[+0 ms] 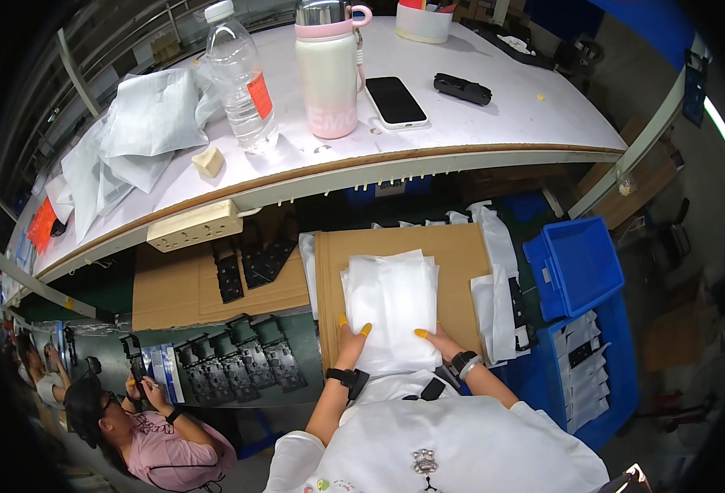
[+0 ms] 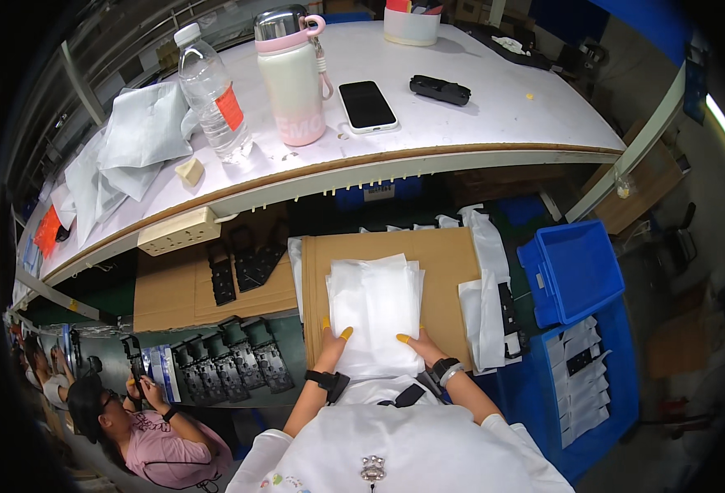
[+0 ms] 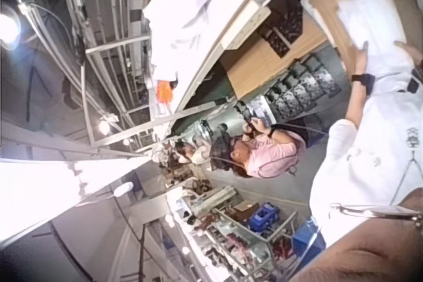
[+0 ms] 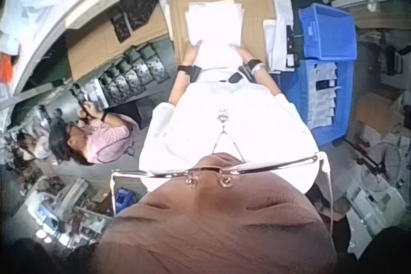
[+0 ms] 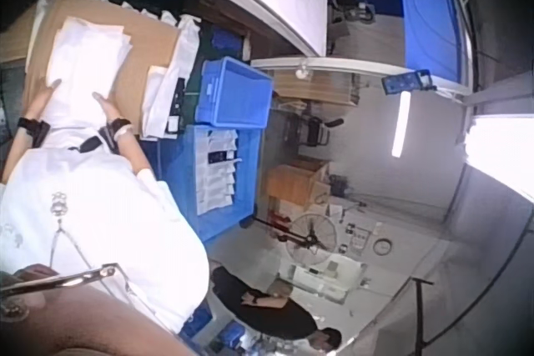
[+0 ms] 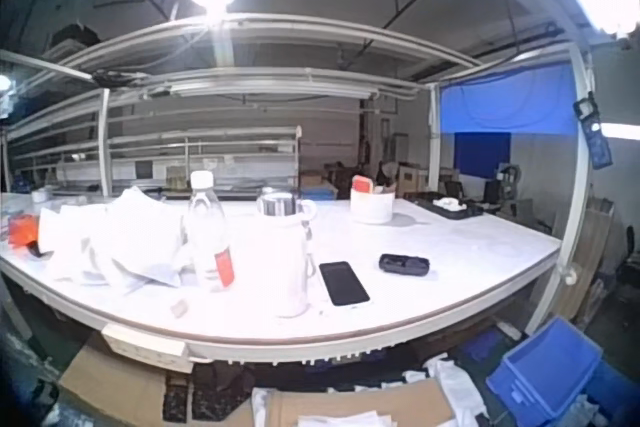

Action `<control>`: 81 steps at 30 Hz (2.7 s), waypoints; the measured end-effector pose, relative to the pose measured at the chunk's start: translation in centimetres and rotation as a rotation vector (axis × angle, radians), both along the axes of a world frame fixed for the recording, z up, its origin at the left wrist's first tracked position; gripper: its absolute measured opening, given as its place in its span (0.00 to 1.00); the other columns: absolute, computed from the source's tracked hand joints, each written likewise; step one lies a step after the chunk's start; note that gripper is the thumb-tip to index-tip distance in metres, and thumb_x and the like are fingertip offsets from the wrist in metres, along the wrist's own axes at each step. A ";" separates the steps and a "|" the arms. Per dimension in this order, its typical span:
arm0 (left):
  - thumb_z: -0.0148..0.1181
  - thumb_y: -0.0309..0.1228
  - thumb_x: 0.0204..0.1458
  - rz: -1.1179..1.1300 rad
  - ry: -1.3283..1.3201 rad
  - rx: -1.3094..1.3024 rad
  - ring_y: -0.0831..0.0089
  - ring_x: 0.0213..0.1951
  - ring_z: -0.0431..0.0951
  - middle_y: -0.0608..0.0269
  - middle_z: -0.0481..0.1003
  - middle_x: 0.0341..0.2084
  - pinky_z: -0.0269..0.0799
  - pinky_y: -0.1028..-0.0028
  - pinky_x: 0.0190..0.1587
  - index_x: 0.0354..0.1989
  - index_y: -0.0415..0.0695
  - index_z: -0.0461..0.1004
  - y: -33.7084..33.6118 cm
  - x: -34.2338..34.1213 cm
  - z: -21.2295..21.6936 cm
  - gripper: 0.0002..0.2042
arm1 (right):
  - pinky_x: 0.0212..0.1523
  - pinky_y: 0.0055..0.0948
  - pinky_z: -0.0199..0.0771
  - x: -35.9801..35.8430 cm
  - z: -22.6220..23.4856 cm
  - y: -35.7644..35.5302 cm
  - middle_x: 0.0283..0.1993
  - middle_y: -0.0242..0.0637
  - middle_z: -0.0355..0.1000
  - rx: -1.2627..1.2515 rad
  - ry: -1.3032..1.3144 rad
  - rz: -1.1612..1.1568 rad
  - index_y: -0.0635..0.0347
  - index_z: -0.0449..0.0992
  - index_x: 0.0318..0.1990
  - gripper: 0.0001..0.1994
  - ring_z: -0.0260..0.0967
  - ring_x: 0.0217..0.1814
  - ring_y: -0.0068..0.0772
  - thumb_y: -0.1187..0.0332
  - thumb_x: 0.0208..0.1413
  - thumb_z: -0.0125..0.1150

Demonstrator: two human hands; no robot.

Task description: The person is assembling plastic components and placing them into individual protective bags.

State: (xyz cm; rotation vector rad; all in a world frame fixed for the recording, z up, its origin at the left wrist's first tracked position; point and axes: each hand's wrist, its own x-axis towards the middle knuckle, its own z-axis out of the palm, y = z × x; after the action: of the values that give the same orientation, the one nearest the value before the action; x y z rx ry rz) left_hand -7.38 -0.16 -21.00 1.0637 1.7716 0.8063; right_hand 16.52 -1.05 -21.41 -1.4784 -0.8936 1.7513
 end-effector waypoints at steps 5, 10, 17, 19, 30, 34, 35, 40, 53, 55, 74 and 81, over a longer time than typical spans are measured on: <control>0.62 0.32 0.39 -0.039 -0.063 0.045 0.57 0.49 0.63 0.42 0.62 0.47 0.59 0.71 0.51 0.53 0.28 0.51 -1.8 -0.8 -0.8 0.34 | 0.50 0.27 0.61 0.6 0.0 0.4 0.50 0.46 0.61 0.143 -0.321 0.232 0.70 0.53 0.54 0.32 0.60 0.51 0.34 0.65 0.44 0.59; 0.59 0.29 0.43 0.065 -0.480 -0.051 0.66 0.46 0.66 0.51 0.66 0.44 0.62 0.72 0.47 0.52 0.32 0.54 -2.8 -0.2 2.0 0.29 | 0.45 0.26 0.67 1.2 3.7 4.6 0.46 0.41 0.65 -0.021 -0.244 0.281 0.67 0.56 0.52 0.26 0.64 0.45 0.31 0.72 0.45 0.57; 0.62 0.33 0.40 0.216 -0.938 -0.034 0.66 0.48 0.64 0.51 0.62 0.48 0.60 0.72 0.50 0.53 0.34 0.52 -2.5 -0.9 4.0 0.33 | 0.41 0.28 0.71 0.5 7.0 11.2 0.46 0.39 0.65 -0.276 -0.050 0.415 0.61 0.56 0.54 0.25 0.66 0.44 0.31 0.76 0.47 0.55; 0.62 0.34 0.40 0.219 -0.929 0.004 0.66 0.49 0.64 0.50 0.60 0.49 0.60 0.72 0.50 0.54 0.34 0.51 -3.0 1.5 2.9 0.34 | 0.42 0.27 0.70 1.1 7.5 12.6 0.47 0.39 0.65 -0.287 -0.129 0.423 0.62 0.56 0.54 0.26 0.66 0.45 0.31 0.76 0.46 0.56; 0.47 0.22 0.52 0.482 -0.992 0.293 0.72 0.41 0.70 0.58 0.69 0.37 0.65 0.75 0.44 0.51 0.41 0.53 -3.4 4.6 0.2 0.18 | 0.46 0.26 0.66 4.4 9.2 34.6 0.45 0.35 0.66 0.179 -0.322 0.412 0.63 0.65 0.46 0.17 0.65 0.45 0.29 0.68 0.49 0.54; 0.43 0.25 0.54 0.542 -1.113 0.144 0.72 0.40 0.71 0.58 0.70 0.34 0.67 0.75 0.42 0.50 0.40 0.56 -3.5 4.0 -1.6 0.15 | 0.47 0.30 0.64 6.0 12.6 50.7 0.46 0.38 0.65 0.470 -0.289 0.218 0.64 0.65 0.48 0.19 0.64 0.46 0.32 0.62 0.50 0.51; 0.42 0.26 0.55 0.583 -1.136 0.113 0.72 0.39 0.72 0.57 0.71 0.34 0.67 0.74 0.42 0.49 0.39 0.57 -3.7 3.6 -0.8 0.13 | 0.47 0.31 0.63 4.3 12.3 52.6 0.47 0.39 0.65 0.461 -0.311 0.229 0.65 0.64 0.49 0.21 0.63 0.47 0.34 0.62 0.49 0.53; 0.39 0.23 0.55 0.708 -1.207 0.076 0.71 0.38 0.73 0.56 0.71 0.35 0.69 0.74 0.41 0.47 0.39 0.61 -3.8 2.6 -1.1 0.11 | 0.48 0.32 0.63 0.4 7.4 56.3 0.47 0.40 0.65 0.295 -0.518 0.404 0.65 0.64 0.49 0.23 0.62 0.48 0.35 0.63 0.46 0.56; 0.35 0.27 0.57 0.618 -1.258 0.075 0.67 0.38 0.74 0.52 0.71 0.36 0.69 0.73 0.43 0.46 0.40 0.61 -4.0 3.1 -1.7 0.11 | 0.52 0.38 0.58 -5.3 10.2 51.0 0.54 0.50 0.55 0.198 -1.213 0.330 0.69 0.46 0.57 0.40 0.54 0.56 0.44 0.62 0.40 0.63; 0.36 0.27 0.57 0.602 -1.285 0.078 0.67 0.38 0.73 0.52 0.71 0.36 0.69 0.73 0.43 0.45 0.40 0.61 -3.7 3.3 -1.8 0.11 | 0.53 0.38 0.57 -6.3 12.3 49.0 0.55 0.53 0.55 0.132 -1.336 0.237 0.71 0.48 0.56 0.40 0.54 0.57 0.46 0.62 0.39 0.63; 0.36 0.28 0.57 0.555 -1.257 0.128 0.68 0.40 0.72 0.54 0.70 0.37 0.69 0.72 0.44 0.46 0.40 0.61 -3.5 3.4 -2.1 0.11 | 0.46 0.40 0.64 -4.2 8.0 53.1 0.43 0.53 0.68 0.747 -2.046 1.148 0.60 0.70 0.44 0.25 0.64 0.47 0.52 0.50 0.47 0.45; 0.37 0.26 0.57 0.596 -1.227 0.117 0.71 0.39 0.73 0.55 0.71 0.36 0.70 0.75 0.42 0.46 0.39 0.62 -4.2 3.0 -1.7 0.11 | 0.49 0.37 0.63 -4.6 8.3 49.7 0.42 0.54 0.68 0.560 -1.749 0.651 0.66 0.72 0.40 0.34 0.64 0.48 0.51 0.42 0.34 0.57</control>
State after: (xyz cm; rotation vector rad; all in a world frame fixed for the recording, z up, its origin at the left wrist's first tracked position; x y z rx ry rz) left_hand -4.35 -4.38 -22.74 -0.0561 0.9176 1.4988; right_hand 11.88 48.67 -13.10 -2.1845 -2.5727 -0.1116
